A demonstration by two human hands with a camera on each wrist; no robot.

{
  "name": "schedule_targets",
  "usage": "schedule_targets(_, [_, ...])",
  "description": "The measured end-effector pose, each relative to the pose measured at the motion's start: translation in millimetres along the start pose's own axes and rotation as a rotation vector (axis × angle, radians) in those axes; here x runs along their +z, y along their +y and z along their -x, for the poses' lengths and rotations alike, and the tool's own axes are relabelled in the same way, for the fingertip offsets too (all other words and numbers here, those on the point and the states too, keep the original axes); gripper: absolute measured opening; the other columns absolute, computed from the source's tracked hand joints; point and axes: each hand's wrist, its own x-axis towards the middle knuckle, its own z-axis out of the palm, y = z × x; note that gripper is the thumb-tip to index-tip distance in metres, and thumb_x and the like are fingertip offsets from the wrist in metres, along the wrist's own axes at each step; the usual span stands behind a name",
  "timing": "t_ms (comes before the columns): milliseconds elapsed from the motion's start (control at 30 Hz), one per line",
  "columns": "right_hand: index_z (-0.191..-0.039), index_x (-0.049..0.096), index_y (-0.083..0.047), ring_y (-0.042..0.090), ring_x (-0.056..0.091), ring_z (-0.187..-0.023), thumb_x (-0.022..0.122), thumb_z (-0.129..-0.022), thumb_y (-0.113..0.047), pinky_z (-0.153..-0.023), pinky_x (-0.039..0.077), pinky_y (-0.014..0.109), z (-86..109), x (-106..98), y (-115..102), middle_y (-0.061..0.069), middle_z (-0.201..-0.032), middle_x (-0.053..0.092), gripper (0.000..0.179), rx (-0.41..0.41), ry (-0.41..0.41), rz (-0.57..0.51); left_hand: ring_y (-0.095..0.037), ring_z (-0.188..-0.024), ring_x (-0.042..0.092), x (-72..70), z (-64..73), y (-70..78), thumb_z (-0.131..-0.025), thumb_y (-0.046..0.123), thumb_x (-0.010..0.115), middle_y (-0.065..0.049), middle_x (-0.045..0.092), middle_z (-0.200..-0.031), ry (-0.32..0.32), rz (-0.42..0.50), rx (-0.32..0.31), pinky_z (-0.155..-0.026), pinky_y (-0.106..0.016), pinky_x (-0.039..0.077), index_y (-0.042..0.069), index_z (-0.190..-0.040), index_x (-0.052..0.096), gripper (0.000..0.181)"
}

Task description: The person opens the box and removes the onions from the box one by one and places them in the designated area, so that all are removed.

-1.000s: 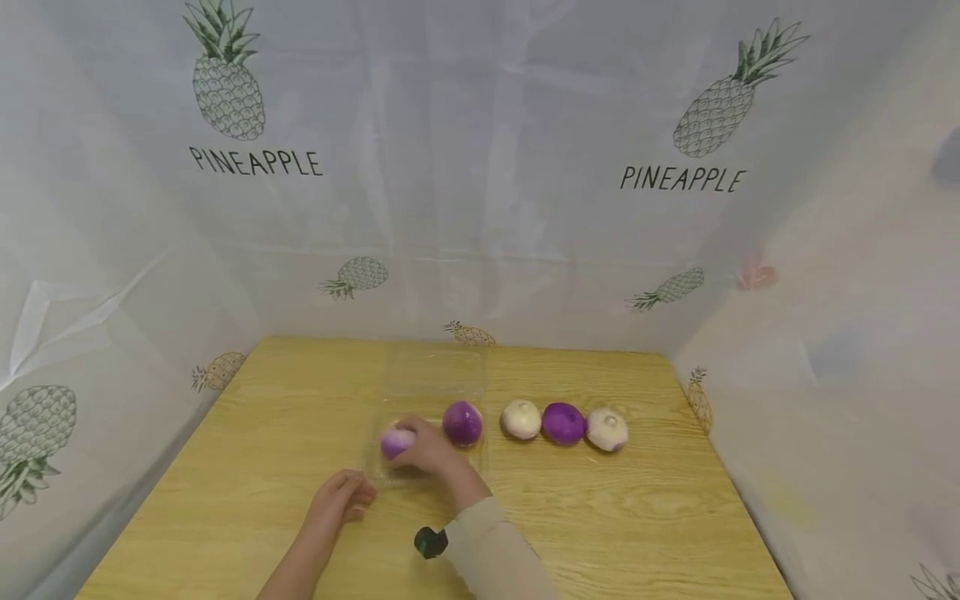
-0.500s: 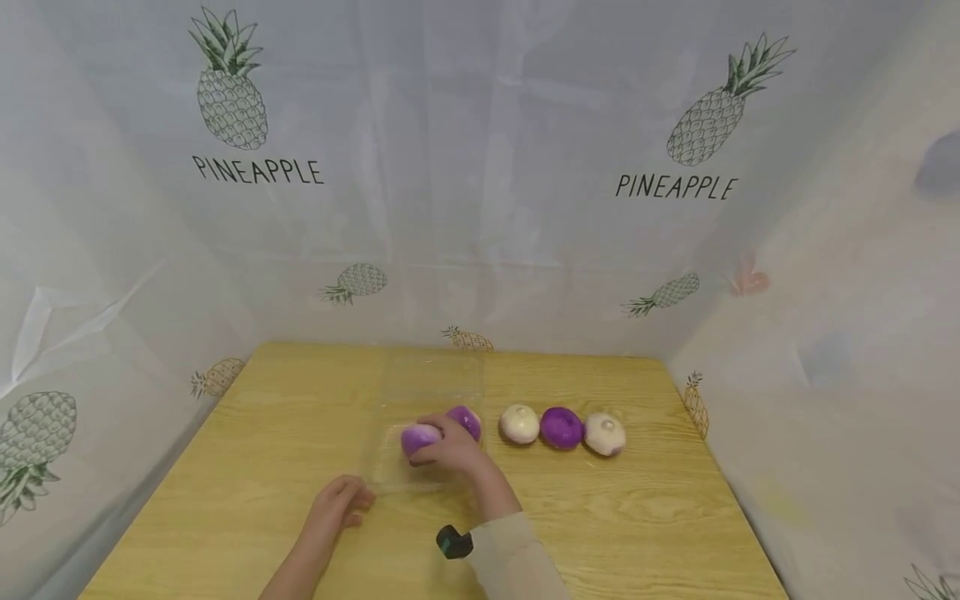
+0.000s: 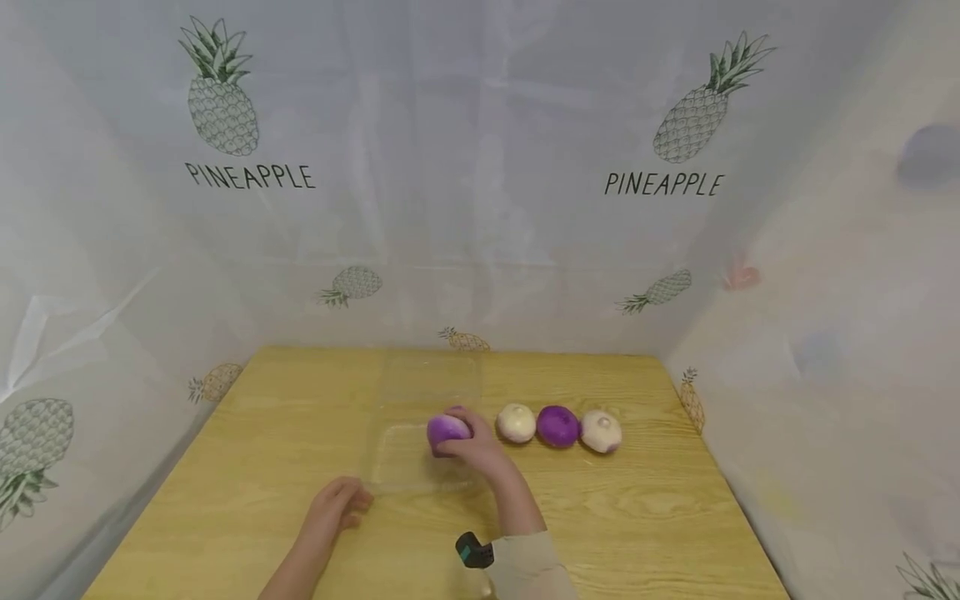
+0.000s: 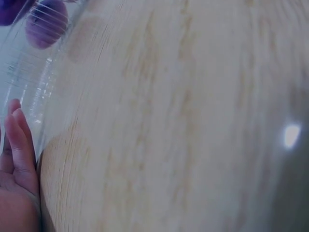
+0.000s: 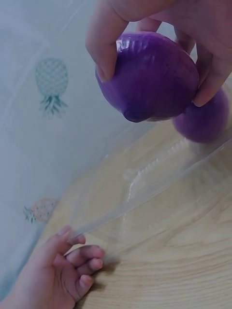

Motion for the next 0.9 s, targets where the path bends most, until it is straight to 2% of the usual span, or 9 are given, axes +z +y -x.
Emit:
schedule_targets(167, [-0.137, 0.052, -0.007, 0.034, 0.052, -0.114, 0.074, -0.083, -0.013, -0.088, 0.049, 0.045, 8.3, -15, 0, 0.016, -0.135, 0.050, 0.058, 0.006, 0.062, -0.027, -0.018, -0.078, 0.062, 1.3, -1.5, 0.2, -0.101, 0.024, 0.054, -0.009, 0.067, -0.086, 0.014, -0.004, 0.013, -0.061, -0.028, 0.052, -0.010, -0.102, 0.057, 0.034])
schedule_targets(467, [-0.133, 0.055, -0.008, 0.033, 0.055, -0.113, 0.074, -0.085, -0.015, -0.085, 0.052, 0.040, 24.6, -46, 9, 0.015, -0.128, 0.052, 0.052, 0.003, 0.198, -0.080, -0.018, -0.078, 0.062, -1.2, -2.0, -4.8, -0.101, 0.022, 0.054, -0.009, 0.067, -0.088, 0.012, -0.014, -0.013, -0.061, -0.028, 0.053, -0.008, -0.104, 0.057, 0.031])
schedule_targets(700, [-0.140, 0.045, -0.004, 0.039, 0.045, -0.126, 0.067, -0.091, -0.013, -0.095, 0.049, 0.041, 37.5, -69, 11, 0.021, -0.142, 0.042, 0.054, 0.017, 0.262, -0.208, -0.019, -0.078, 0.063, -5.6, 0.5, -1.4, -0.100, 0.023, 0.056, -0.010, 0.066, -0.086, 0.017, 0.011, -0.028, -0.061, -0.028, 0.053, -0.006, -0.100, 0.058, 0.029])
schedule_targets(900, [-0.145, 0.032, 0.001, 0.046, 0.035, -0.132, 0.058, -0.094, -0.005, -0.093, 0.050, 0.040, 49.3, -91, 14, 0.026, -0.149, 0.029, 0.057, -0.013, 0.343, -0.370, -0.019, -0.077, 0.062, -3.3, 3.8, 0.8, -0.100, 0.022, 0.055, -0.010, 0.066, -0.085, 0.003, 0.029, -0.023, -0.060, -0.028, 0.053, -0.007, -0.098, 0.058, 0.029])
